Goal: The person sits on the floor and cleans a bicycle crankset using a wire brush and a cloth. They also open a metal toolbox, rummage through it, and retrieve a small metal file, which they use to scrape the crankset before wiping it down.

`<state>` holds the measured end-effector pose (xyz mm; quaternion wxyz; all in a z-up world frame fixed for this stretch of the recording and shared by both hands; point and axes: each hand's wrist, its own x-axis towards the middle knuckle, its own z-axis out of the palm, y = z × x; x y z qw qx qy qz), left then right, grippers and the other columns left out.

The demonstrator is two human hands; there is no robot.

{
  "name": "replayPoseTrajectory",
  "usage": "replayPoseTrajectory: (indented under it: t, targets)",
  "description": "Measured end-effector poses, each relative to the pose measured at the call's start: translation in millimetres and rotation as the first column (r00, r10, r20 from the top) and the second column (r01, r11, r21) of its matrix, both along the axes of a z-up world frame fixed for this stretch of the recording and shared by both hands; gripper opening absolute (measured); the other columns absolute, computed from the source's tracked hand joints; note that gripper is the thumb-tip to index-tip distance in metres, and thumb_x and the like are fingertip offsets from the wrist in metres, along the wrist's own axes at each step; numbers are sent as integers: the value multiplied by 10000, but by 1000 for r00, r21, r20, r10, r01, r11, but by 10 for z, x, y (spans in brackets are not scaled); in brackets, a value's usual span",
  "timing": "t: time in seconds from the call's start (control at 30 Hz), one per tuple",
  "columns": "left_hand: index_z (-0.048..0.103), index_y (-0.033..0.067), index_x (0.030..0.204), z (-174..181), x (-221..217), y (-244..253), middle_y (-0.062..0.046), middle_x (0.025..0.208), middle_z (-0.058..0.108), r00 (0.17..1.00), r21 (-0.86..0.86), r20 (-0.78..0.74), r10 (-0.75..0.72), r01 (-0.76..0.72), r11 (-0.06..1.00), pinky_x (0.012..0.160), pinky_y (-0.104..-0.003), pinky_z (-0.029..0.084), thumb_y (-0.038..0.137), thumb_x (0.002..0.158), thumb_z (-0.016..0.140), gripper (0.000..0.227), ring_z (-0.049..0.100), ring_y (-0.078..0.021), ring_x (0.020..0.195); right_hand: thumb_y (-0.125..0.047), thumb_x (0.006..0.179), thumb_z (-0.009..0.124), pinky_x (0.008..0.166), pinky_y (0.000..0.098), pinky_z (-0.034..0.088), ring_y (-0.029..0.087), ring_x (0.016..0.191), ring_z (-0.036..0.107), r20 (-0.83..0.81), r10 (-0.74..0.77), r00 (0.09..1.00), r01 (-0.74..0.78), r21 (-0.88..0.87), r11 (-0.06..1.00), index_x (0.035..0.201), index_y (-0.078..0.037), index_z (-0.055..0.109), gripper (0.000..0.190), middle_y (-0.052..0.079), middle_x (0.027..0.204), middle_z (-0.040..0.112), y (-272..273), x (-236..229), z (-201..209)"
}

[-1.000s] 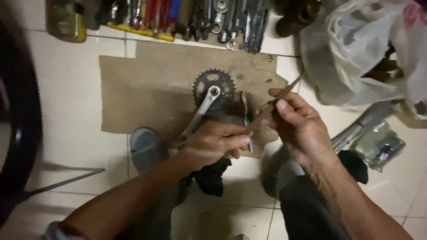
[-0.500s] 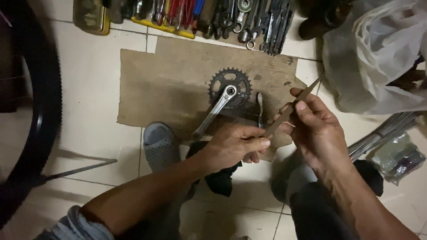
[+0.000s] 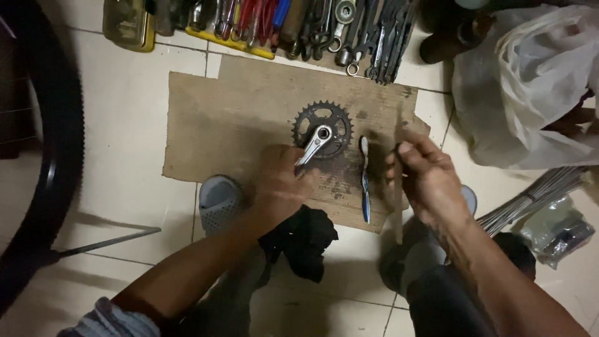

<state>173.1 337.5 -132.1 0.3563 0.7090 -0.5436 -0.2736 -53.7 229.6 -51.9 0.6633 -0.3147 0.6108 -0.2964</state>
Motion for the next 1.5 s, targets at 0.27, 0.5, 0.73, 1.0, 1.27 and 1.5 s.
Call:
replayPoseTrajectory:
  t: [0.27, 0.5, 0.73, 1.0, 1.27, 1.5]
  targets:
    - [676, 39, 1022, 74, 140, -101, -189, 909, 699, 979, 459, -197, 60, 38, 888, 724, -415, 540, 517, 920, 666, 489, 702, -349, 844, -368, 980, 684, 943, 456, 526, 332, 1090, 688, -590, 466, 660, -549, 46, 835, 1269, -270, 727, 308, 127, 1101, 725, -139, 7, -217]
    - [692, 49, 819, -192, 195, -45, -124, 757, 685, 985, 451, -166, 43, 37, 892, 592, -350, 513, 580, 886, 687, 535, 664, -238, 689, -225, 1010, 679, 943, 487, 531, 382, 1098, 679, -624, 452, 637, -633, -89, 769, 1228, -137, 742, 242, 177, 1097, 733, -144, -46, -385]
    - [711, -1, 877, 57, 217, -25, -113, 813, 700, 807, 545, -506, 303, 27, 838, 766, -238, 509, 482, 952, 641, 494, 662, -180, 814, -201, 1002, 647, 922, 530, 527, 422, 1094, 670, -646, 420, 638, -602, -78, 794, 1239, -84, 707, 271, 221, 1096, 723, -122, -106, -481]
    - [730, 32, 912, -458, 249, 258, -120, 762, 672, 956, 274, -287, -67, 149, 950, 597, -317, 526, 415, 967, 713, 387, 669, -198, 697, -184, 959, 693, 835, 612, 539, 512, 969, 676, -825, 349, 443, -750, -128, 649, 1180, -34, 675, 268, 283, 984, 721, -76, -263, -907]
    - [622, 55, 976, -280, 102, 287, 17, 901, 554, 999, -60, 54, 3, 0, 998, 698, -117, 400, 246, 1045, 612, 203, 530, -16, 808, -350, 909, 749, 812, 547, 539, 467, 998, 689, -633, 330, 700, -510, -121, 852, 1144, -97, 692, 350, 226, 995, 726, -76, -278, -650]
    - [612, 28, 1005, -98, 265, 232, -102, 971, 620, 908, 291, -410, 82, 45, 956, 773, -322, 502, 372, 922, 759, 383, 620, -204, 879, -303, 902, 790, 789, 446, 564, 367, 955, 724, -634, 289, 717, -417, -59, 907, 1083, -120, 712, 269, 162, 947, 739, -71, -290, -614]
